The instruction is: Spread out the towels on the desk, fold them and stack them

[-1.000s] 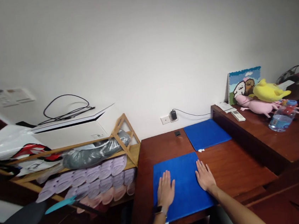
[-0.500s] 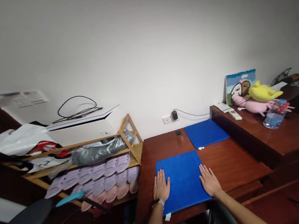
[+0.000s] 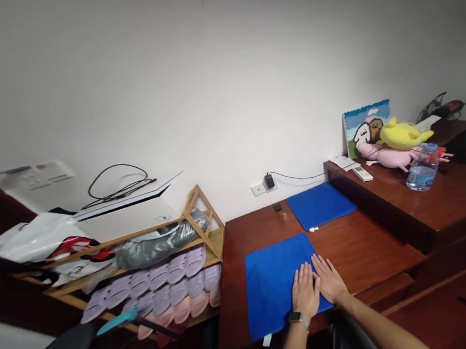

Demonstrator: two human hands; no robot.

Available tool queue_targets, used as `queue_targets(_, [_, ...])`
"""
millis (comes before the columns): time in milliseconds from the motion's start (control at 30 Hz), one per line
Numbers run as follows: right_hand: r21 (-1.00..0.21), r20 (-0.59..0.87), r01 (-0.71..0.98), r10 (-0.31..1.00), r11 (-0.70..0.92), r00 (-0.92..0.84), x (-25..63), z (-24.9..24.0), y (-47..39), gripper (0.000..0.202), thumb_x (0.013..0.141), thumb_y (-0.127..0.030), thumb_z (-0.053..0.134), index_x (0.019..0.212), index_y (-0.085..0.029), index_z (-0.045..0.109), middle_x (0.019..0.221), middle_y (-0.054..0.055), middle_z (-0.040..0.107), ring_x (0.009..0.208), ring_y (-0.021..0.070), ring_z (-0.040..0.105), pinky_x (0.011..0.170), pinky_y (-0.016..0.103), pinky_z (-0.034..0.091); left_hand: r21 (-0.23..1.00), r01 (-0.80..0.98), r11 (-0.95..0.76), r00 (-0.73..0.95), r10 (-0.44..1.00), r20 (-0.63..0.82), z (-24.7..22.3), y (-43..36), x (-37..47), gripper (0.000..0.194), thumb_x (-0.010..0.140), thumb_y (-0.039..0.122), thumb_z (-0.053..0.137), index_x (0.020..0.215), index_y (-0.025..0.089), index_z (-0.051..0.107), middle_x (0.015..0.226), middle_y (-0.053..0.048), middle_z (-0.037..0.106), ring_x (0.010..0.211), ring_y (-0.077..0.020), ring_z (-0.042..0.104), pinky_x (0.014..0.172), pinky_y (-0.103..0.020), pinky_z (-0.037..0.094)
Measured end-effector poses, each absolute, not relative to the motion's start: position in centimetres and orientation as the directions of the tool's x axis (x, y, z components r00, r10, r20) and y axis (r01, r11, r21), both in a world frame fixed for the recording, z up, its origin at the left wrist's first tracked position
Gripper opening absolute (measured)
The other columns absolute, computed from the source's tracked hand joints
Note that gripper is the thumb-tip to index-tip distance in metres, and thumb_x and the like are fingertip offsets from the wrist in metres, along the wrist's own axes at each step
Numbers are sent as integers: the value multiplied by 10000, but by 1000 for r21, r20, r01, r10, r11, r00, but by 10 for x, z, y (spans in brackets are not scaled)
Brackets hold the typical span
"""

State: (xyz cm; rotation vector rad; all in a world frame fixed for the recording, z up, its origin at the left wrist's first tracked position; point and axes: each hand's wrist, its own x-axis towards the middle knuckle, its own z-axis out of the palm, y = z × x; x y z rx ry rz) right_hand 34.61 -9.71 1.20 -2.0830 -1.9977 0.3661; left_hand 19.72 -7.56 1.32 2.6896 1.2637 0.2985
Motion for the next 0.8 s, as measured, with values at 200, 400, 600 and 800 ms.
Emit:
queue_targets(200, [-358, 20, 931, 997, -66, 79, 346, 7, -96, 650, 1057, -404, 208, 1659, -163, 250, 1721, 40, 234, 1611, 225, 167, 1315, 472, 138, 96, 919, -383, 374, 922, 104, 4, -59, 70, 612, 1080, 419, 233, 1657, 218, 274, 1703, -77, 307, 1583, -269, 275, 1290, -531, 285])
queue_targets(400, [-311, -39, 945, 995, -97, 89, 342, 26, -97, 663, 1050, -382, 206, 1657, -121, 249, 1724, 54, 232, 1613, 238, 162, 1315, 468, 117, 51, 968, -247, 238, 961, 139, 4, -61, 7, 607, 1083, 368, 202, 1645, 165, 310, 1702, -95, 316, 1582, -242, 281, 1291, -479, 279])
queue_targets(600, [-283, 20, 943, 981, -177, 191, 330, 26, -119, 672, 1057, -390, 186, 1661, -99, 232, 1729, 85, 214, 1612, 249, 165, 1313, 473, 111, 73, 965, -251, 237, 958, 158, 6, -64, 20, 609, 1082, 391, 213, 1635, 170, 343, 1699, -94, 334, 1584, -240, 272, 1295, -470, 269])
queue_targets(800, [-301, 23, 947, 992, -111, 124, 333, 4, -147, 672, 1059, -438, 186, 1659, -144, 261, 1720, 39, 244, 1607, 232, 190, 1315, 463, 134, 76, 961, -267, 251, 953, 168, 13, -64, 10, 614, 1080, 414, 256, 1631, 159, 348, 1690, -100, 341, 1573, -245, 297, 1295, -479, 285])
